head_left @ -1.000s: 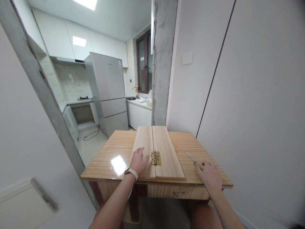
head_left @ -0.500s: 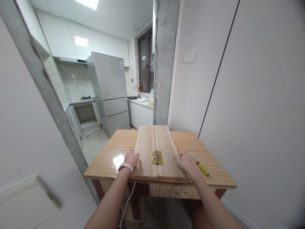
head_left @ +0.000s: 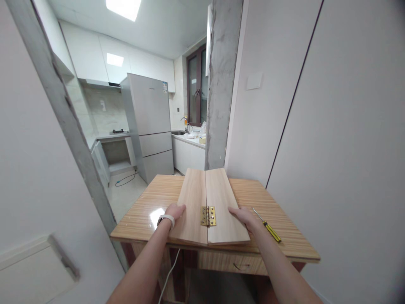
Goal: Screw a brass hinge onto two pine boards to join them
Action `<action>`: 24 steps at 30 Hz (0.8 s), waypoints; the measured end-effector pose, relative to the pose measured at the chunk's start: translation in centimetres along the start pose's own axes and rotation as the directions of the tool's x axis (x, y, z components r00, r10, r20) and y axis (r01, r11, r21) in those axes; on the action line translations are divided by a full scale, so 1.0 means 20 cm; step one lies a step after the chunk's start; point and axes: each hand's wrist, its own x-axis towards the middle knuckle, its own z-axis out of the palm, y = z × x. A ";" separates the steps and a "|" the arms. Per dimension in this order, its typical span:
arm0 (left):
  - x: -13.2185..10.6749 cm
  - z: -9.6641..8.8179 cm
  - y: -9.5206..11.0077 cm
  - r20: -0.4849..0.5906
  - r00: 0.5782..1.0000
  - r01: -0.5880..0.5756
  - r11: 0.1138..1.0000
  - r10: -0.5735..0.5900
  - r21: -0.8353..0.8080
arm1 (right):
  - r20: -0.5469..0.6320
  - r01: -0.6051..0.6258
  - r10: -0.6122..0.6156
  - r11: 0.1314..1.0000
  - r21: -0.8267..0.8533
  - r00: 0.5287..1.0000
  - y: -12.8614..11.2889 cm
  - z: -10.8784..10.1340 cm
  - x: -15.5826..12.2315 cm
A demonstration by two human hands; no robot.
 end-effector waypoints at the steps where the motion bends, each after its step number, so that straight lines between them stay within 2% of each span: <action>1: 0.00 0.00 -0.01 0.013 1.000 0.006 0.999 -0.006 -0.035 | 0.087 -0.009 0.002 0.997 0.075 0.996 -0.01 0.01 -0.02; 2: 0.00 0.00 -0.02 0.025 1.000 0.012 0.997 -0.010 -0.074 | 0.152 -0.039 0.019 0.991 0.127 0.988 -0.02 0.02 -0.04; 4: -0.01 0.00 -0.04 0.045 0.999 0.010 0.989 -0.004 -0.150 | 0.196 -0.067 0.032 0.982 0.174 0.980 -0.04 0.04 -0.07; 9: -0.01 0.02 -0.08 0.050 0.998 -0.023 0.962 0.039 -0.272 | 0.111 -0.044 0.029 0.990 0.136 0.993 -0.02 0.05 -0.08; 13: -0.01 0.03 -0.10 0.067 0.994 -0.054 0.932 0.083 -0.359 | 0.077 0.035 -0.042 0.994 0.100 0.996 0.03 0.03 -0.04; 16: -0.03 0.03 -0.11 0.067 0.984 -0.120 0.896 0.163 -0.428 | 0.056 0.129 -0.133 0.989 0.070 0.990 0.05 0.00 -0.04; 20: -0.09 -0.01 -0.06 -0.020 0.972 -0.216 0.869 0.232 -0.445 | -0.021 0.233 -0.232 0.971 0.044 0.972 -0.03 -0.03 -0.10; 24: -0.17 -0.10 0.06 -0.011 0.939 -0.282 0.751 0.343 -0.597 | -0.048 0.294 -0.290 0.948 0.124 0.956 -0.16 -0.06 -0.19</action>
